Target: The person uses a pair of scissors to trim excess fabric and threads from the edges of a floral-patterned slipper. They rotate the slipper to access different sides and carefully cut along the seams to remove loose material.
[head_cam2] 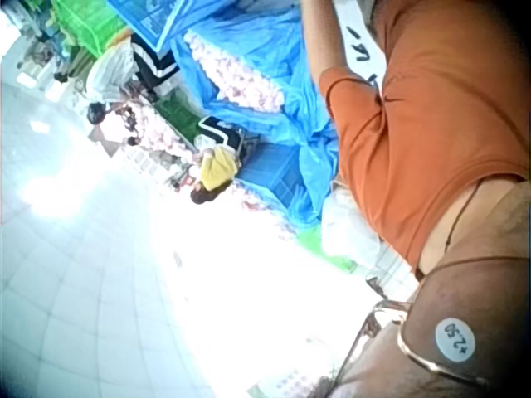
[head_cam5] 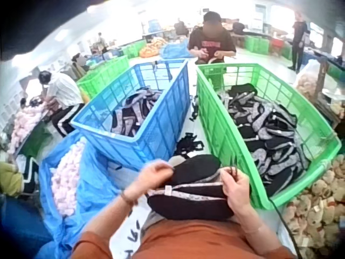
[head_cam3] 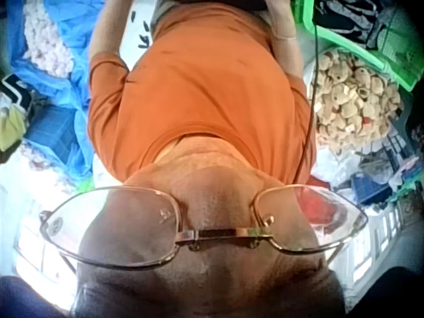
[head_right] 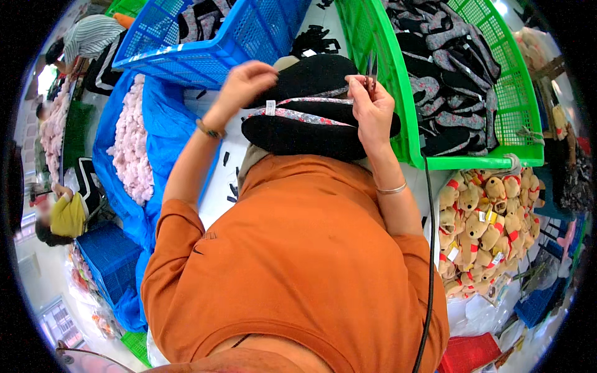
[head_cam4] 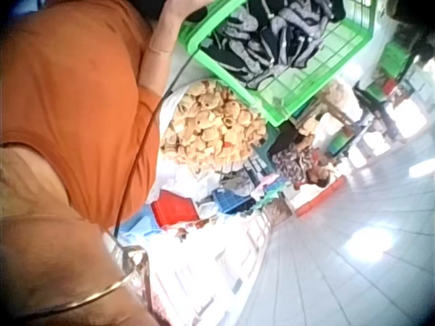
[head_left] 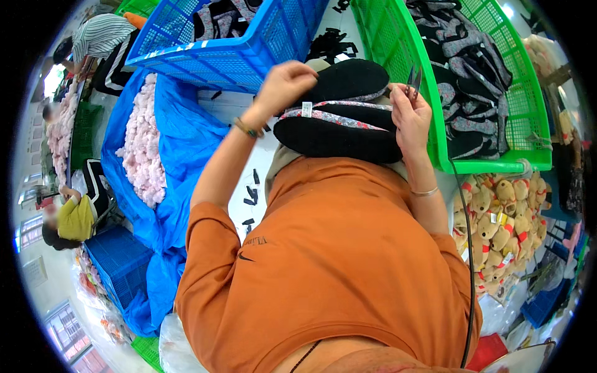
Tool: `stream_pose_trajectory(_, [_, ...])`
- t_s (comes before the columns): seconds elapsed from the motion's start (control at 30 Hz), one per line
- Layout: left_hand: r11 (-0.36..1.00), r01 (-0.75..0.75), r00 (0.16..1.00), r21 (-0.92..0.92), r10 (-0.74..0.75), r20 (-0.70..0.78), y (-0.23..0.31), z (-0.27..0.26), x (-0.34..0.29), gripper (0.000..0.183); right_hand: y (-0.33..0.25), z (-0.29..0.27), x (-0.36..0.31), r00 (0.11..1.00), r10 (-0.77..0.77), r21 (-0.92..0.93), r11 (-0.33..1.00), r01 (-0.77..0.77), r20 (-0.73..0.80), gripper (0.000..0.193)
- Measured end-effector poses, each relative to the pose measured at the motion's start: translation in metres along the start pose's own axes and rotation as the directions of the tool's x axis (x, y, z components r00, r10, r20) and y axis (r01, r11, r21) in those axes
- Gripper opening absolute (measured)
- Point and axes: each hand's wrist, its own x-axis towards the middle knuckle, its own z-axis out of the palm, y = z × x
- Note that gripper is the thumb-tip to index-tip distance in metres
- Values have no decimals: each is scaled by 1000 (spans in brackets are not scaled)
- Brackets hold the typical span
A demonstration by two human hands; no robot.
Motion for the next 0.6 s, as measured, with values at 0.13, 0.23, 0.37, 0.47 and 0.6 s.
stream_pose_trajectory(0.13, [827, -337, 940, 451, 265, 217, 37, 61, -29, 29, -2, -4, 5, 998, -56, -80, 995, 54, -27, 13])
stream_pose_trajectory(0.23, [751, -295, 955, 590, 253, 156, 47, 79, -37, 46, -4, -9, 4, 998, -58, -122, 991, 55, -20, 12])
stream_pose_trajectory(0.37, [682, -219, 971, 698, 78, 228, 55, 65, -35, 42, -2, -21, 8, 996, -84, -195, 977, 81, -5, 12])
stream_pose_trajectory(0.47, [711, -230, 961, 664, 274, 39, 51, 37, -13, 36, 8, -23, 15, 973, -222, -362, 903, 232, 69, 12])
stream_pose_trajectory(0.6, [508, 18, 1000, 861, -12, -14, 24, 0, 11, 49, 20, -25, 14, 979, -147, -481, 855, 196, 138, 13])
